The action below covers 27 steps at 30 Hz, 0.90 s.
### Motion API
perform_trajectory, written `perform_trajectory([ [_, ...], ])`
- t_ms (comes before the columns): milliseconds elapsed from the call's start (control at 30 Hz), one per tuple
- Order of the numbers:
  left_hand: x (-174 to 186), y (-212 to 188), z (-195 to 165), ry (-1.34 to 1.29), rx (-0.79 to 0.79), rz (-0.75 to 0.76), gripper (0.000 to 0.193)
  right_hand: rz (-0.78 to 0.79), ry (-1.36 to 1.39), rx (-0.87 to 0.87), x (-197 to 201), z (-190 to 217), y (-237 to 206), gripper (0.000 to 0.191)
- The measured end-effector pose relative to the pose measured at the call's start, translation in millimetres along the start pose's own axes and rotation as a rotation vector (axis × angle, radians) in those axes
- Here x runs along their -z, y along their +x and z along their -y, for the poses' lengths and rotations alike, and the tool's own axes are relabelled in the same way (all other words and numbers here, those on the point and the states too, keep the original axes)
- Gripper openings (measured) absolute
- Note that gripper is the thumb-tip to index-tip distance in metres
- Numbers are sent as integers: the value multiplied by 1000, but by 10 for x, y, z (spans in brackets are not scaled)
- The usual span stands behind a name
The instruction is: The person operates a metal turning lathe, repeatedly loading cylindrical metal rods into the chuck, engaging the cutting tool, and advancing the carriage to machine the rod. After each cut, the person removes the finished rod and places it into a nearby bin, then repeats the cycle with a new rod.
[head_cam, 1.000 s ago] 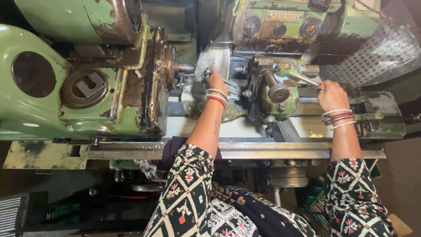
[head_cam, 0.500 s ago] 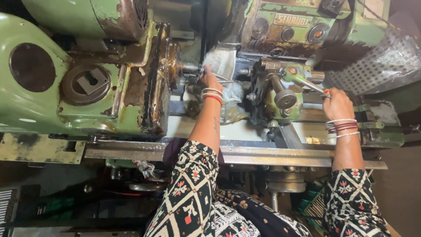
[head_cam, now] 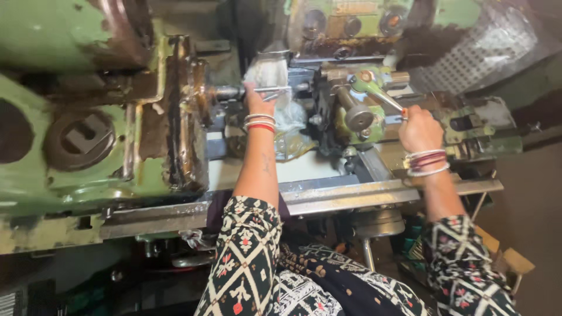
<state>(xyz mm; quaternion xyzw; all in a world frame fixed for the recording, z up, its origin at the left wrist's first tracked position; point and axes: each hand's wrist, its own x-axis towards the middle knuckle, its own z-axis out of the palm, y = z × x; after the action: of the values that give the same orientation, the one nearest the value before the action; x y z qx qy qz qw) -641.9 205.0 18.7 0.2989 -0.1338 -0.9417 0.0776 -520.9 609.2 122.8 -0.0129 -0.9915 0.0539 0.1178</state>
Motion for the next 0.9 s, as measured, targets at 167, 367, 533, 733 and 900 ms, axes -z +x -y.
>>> perform_trajectory([
  [167,107,63,19,97,-94,5,55,-67,106,38,49,97,-167,15],
  [367,96,164,19,53,4,-29,49,-36,133,15,126,51,-146,16],
  [533,26,168,32,76,-15,-9,47,-98,421,204,84,-210,18,43],
  [733,21,12,60,348,80,-28,34,-239,576,-93,183,-1588,-338,31],
  [900,-132,-252,420,1887,-295,221,41,-522,924,-471,14,-2644,-1076,30],
])
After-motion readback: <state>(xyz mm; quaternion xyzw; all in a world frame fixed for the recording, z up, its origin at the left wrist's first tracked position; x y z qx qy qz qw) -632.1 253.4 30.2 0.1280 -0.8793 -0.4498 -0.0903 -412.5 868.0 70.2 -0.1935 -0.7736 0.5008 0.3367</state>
